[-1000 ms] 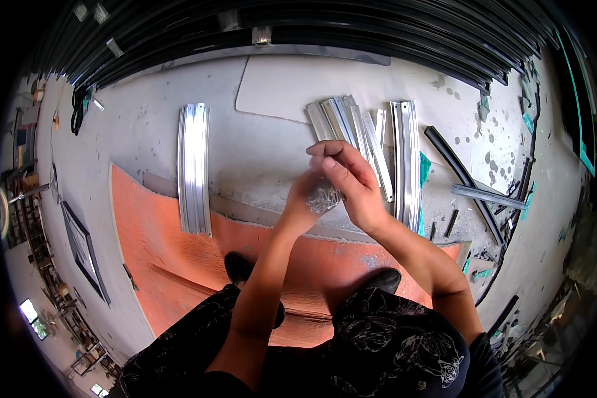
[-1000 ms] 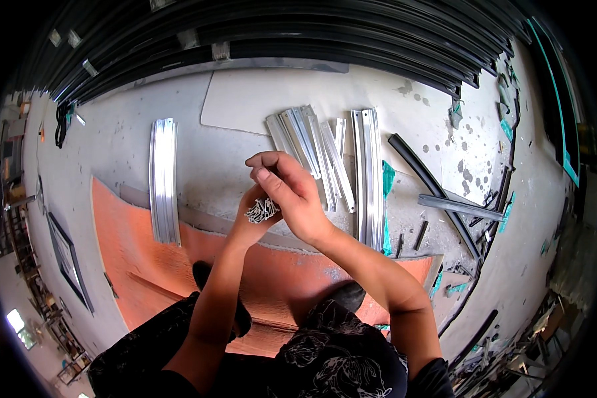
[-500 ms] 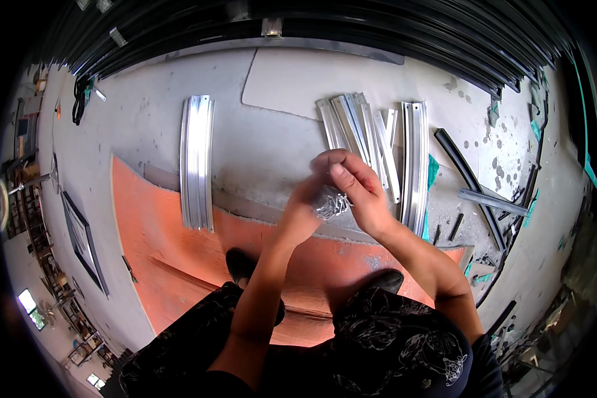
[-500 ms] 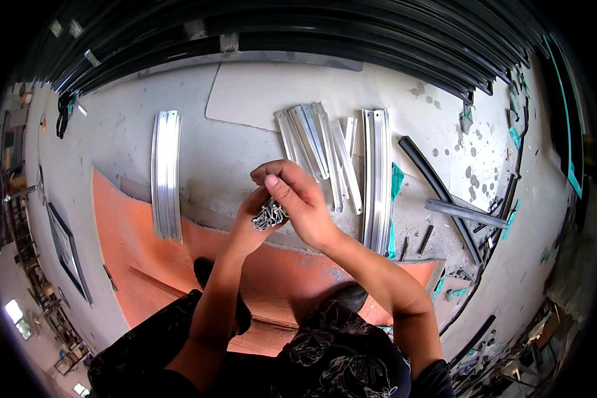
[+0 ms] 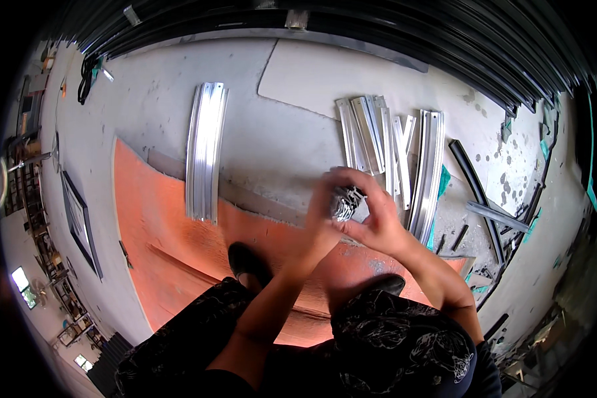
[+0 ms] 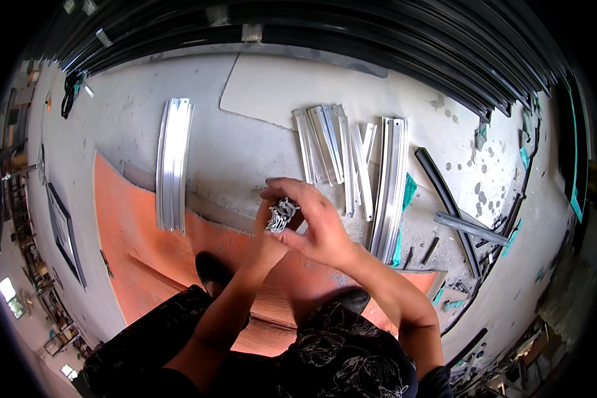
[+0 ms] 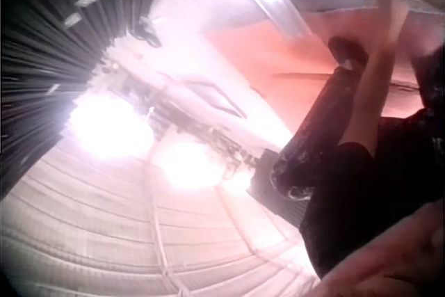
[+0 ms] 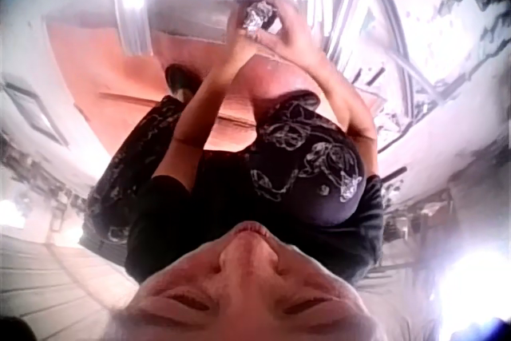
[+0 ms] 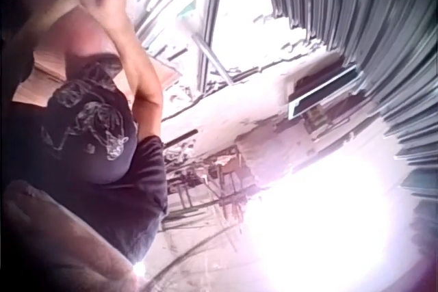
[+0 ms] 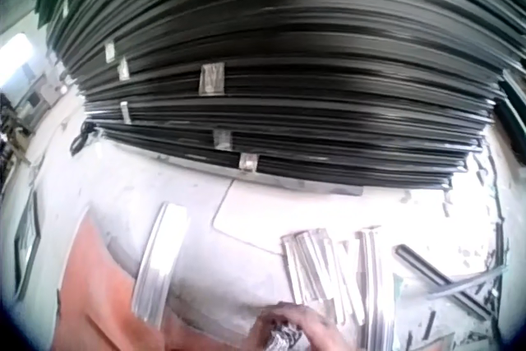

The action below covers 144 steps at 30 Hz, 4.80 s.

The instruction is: The person picks up a stack of metal profiles, walks through the facility to a work area, and then organizes the individual profiles on a flat surface by arranging them into rows.

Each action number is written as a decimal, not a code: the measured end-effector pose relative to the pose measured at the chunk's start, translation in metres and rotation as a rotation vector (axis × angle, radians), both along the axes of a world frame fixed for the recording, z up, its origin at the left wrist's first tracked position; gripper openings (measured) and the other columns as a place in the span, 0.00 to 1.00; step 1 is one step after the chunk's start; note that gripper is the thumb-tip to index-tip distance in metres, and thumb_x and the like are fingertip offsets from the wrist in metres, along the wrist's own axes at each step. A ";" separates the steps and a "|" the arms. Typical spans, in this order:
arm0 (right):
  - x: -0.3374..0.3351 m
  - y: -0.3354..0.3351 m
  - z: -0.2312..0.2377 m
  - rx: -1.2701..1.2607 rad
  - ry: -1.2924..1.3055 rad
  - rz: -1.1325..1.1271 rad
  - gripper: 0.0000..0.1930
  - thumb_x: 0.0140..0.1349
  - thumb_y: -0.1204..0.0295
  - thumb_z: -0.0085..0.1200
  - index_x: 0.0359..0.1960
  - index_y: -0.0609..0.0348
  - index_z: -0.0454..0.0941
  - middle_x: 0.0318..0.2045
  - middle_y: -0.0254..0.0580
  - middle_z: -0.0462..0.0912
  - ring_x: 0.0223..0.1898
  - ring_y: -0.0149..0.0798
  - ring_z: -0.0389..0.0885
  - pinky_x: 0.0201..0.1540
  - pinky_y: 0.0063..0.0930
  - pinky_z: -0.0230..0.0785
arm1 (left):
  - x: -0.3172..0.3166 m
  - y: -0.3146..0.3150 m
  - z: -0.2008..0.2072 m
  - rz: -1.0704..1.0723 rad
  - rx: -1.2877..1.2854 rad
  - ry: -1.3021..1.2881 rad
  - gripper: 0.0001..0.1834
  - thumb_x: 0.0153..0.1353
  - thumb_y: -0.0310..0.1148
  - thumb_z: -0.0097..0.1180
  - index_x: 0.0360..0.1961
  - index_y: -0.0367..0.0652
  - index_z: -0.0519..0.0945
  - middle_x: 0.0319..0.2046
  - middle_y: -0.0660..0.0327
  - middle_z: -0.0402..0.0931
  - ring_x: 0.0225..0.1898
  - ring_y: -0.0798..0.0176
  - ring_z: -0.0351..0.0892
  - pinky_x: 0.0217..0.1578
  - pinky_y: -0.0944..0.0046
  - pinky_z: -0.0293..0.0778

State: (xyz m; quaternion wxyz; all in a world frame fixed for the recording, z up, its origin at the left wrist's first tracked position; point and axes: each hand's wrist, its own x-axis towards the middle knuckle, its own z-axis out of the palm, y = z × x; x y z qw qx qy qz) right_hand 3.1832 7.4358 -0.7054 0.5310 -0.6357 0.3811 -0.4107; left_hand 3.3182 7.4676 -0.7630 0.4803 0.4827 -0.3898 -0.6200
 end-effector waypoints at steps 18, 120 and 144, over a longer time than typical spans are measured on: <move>-0.003 -0.006 -0.004 0.174 -0.253 -0.053 0.20 0.48 0.85 0.59 0.43 0.62 0.69 0.38 0.42 0.77 0.43 0.37 0.76 0.48 0.29 0.69 | 0.041 -0.048 0.078 -0.320 0.143 -0.114 0.20 0.60 0.33 0.62 0.48 0.36 0.70 0.43 0.61 0.71 0.46 0.67 0.74 0.45 0.68 0.72; -0.049 0.003 -0.061 0.256 1.181 -0.411 0.46 0.49 0.60 0.66 0.64 0.71 0.55 0.44 0.53 0.76 0.42 0.52 0.77 0.44 0.38 0.74 | -0.030 -0.034 -0.041 -0.063 -0.012 -1.193 0.30 0.44 0.43 0.69 0.41 0.35 0.69 0.33 0.51 0.76 0.36 0.48 0.77 0.36 0.54 0.72; -0.065 0.029 -0.097 0.385 0.673 -0.633 0.11 0.56 0.70 0.50 0.32 0.66 0.65 0.23 0.61 0.78 0.28 0.64 0.77 0.33 0.51 0.72 | -0.010 -0.009 -0.065 0.125 0.149 -0.832 0.09 0.52 0.24 0.56 0.36 0.39 0.73 0.28 0.63 0.74 0.30 0.69 0.73 0.32 0.66 0.71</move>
